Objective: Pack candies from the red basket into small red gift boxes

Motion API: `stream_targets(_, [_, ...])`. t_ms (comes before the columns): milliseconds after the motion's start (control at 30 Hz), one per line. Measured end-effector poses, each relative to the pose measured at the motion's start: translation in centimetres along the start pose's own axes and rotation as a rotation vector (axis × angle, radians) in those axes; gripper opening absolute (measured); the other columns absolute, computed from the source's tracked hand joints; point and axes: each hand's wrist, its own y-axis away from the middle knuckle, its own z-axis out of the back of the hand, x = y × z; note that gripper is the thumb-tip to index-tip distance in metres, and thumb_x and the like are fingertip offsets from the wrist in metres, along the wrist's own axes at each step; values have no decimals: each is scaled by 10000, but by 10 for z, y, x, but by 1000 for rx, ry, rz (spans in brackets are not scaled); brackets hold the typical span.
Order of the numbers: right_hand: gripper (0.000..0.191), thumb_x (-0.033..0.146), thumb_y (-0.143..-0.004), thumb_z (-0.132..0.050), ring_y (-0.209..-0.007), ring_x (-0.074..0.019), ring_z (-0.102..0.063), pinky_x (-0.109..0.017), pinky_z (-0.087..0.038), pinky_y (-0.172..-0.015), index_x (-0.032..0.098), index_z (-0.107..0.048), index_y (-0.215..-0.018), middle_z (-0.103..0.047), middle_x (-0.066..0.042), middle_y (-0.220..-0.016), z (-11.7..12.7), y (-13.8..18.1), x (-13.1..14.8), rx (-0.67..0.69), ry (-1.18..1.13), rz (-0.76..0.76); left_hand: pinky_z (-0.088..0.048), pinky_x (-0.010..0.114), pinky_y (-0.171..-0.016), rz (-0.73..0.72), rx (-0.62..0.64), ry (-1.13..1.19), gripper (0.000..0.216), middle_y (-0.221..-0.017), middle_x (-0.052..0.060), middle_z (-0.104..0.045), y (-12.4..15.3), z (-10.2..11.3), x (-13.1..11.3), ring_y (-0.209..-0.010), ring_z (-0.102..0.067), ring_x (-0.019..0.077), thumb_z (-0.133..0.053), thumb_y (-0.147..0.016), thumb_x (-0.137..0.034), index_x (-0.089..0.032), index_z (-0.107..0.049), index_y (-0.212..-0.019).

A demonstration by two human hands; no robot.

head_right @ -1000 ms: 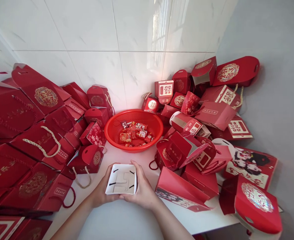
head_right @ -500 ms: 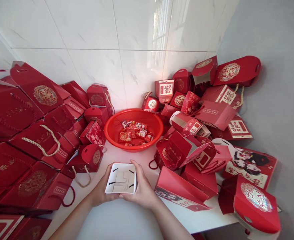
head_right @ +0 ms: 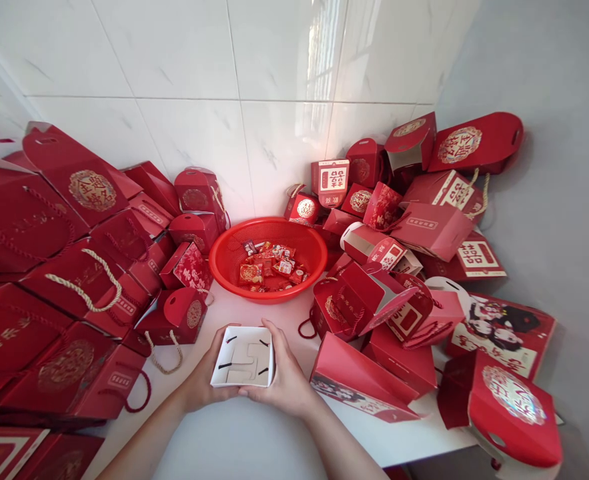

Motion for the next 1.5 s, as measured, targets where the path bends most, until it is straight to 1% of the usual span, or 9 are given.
stream_targets(100, [1236, 500, -592, -886, -1317, -305, -439, -468, -357, -1107, 282, -138, -1553, -405, -135, -1405, 0, 0, -1, 7, -8, 6, -458, 503, -1010, 5, 6, 8, 925, -1337, 120, -476, 0, 0, 1, -1240, -520, 321, -852, -678, -309, -292, -238, -1370])
stream_targets(267, [1255, 504, -577, -893, -1318, -304, -438, -464, -352, -1111, 282, -135, -1553, -396, -137, -1416, 0, 0, -1, 5, 2, 0, -453, 507, -1015, 25, -2, 21, 944, -1352, 125, -466, 1, 1, 3, -1252, -511, 324, -856, -672, -298, -297, -228, -1377])
stream_targets(367, [1233, 492, -600, -884, -1320, -301, -438, -459, -349, -1114, 278, -132, -1554, -398, -138, -1418, 0, 0, -2, 5, 1, 10, -451, 511, -1013, 20, 1, 14, 948, -1364, 132, -458, 1, 2, 4, -1247, -515, 327, -856, -673, -305, -296, -224, -1379])
stream_targets(600, [1252, 473, -591, -893, -1309, -303, -448, -461, -362, -1104, 277, -121, -1557, -406, -137, -1411, 0, 0, -1, 9, 5, 3, -444, 511, -1021, 4, 5, 1, 943, -1366, 135, -454, 1, 2, 3, -1261, -499, 330, -852, -675, -302, -287, -225, -1379])
stream_targets(933, [1234, 447, -617, -885, -1298, -302, -465, -461, -367, -1098, 293, -103, -1559, -410, -136, -1413, 1, 0, 0, 28, -8, 30, -443, 505, -1031, 23, 1, -5, 935, -1358, 118, -453, 1, 1, 2, -1265, -497, 322, -849, -680, -289, -302, -227, -1378])
stream_targets(1167, [1237, 465, -610, -885, -1303, -303, -460, -458, -366, -1102, 291, -111, -1559, -405, -135, -1417, 1, 0, -1, 19, 11, 20, -444, 507, -1028, 21, 3, -4, 932, -1362, 121, -456, 1, 1, 2, -1268, -498, 331, -852, -675, -288, -299, -235, -1373])
stream_targets(1500, [1239, 485, -605, -883, -1302, -302, -462, -458, -372, -1097, 291, -115, -1558, -402, -134, -1416, 1, 0, -1, 19, 1, 19, -438, 500, -1033, 14, 4, -16, 944, -1366, 120, -458, 1, 1, 2, -1266, -498, 317, -854, -673, -294, -300, -223, -1375])
